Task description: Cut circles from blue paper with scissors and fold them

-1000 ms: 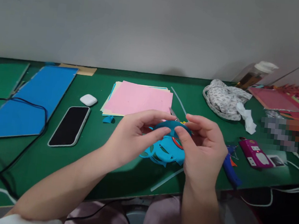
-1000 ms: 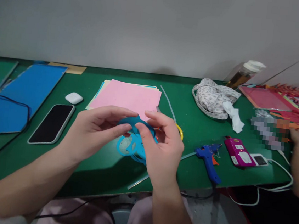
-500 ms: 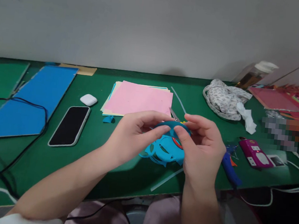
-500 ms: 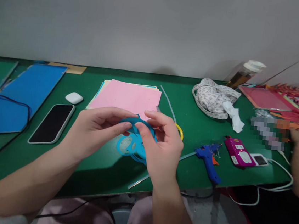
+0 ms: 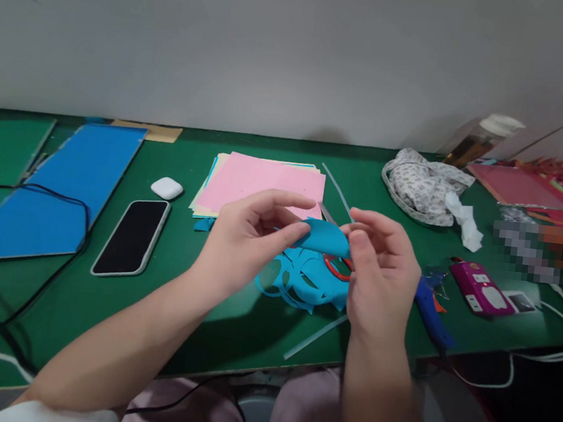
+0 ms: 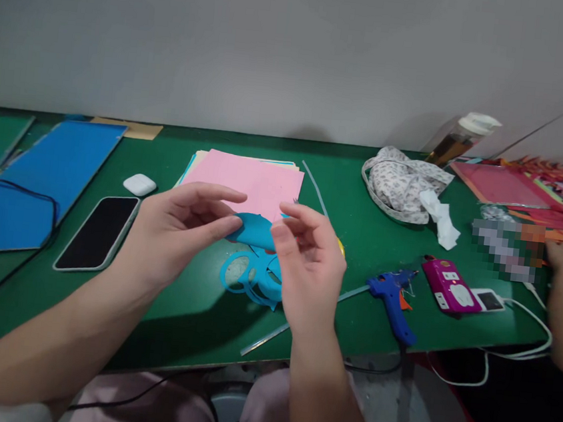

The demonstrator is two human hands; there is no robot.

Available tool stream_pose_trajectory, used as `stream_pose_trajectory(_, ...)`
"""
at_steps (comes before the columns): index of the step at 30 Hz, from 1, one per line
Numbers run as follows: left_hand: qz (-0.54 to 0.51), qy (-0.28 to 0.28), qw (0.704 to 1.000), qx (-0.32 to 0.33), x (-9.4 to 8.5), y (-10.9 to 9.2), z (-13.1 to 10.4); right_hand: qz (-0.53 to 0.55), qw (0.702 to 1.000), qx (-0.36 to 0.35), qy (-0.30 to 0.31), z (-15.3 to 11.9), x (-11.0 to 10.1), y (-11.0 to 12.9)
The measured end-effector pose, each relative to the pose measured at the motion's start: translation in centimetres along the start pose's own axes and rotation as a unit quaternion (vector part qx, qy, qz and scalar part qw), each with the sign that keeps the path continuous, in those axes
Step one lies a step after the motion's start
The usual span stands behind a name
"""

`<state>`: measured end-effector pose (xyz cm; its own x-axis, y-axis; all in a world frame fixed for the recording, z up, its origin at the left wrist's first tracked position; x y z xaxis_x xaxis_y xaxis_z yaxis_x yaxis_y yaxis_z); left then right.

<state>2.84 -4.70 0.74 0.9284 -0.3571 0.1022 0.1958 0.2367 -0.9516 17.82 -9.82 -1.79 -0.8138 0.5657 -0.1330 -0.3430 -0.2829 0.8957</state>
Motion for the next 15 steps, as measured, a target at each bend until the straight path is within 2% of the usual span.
stream_pose_trajectory(4, 0.009, -0.005, 1.000, 0.013, -0.10, -0.21, 0.04, 0.031, 0.999, 0.023, 0.022, 0.40, -0.47, -0.16)
stream_pose_trajectory(7, 0.023, -0.004, 0.999, 0.030, -0.08, -0.41, -0.12, 0.005, 0.999, 0.022, 0.043, 0.33, -0.56, 0.16)
stream_pose_trajectory(15, 0.056, -0.011, 0.997, 0.049, 0.10, -0.49, -0.42, -0.075, 0.997, -0.013, 0.003, -0.23, -0.37, 0.78)
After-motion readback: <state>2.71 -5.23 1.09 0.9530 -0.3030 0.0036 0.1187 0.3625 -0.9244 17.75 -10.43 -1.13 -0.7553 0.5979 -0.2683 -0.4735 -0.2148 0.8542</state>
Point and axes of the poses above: each hand's wrist, its own z-axis towards the middle knuckle, its own x-axis out of the palm, y = z × x, the point moved 1 cm from there along z, towards the middle knuckle, and after that the axes turned 13 degrees about -z, right-handed, at the moved point
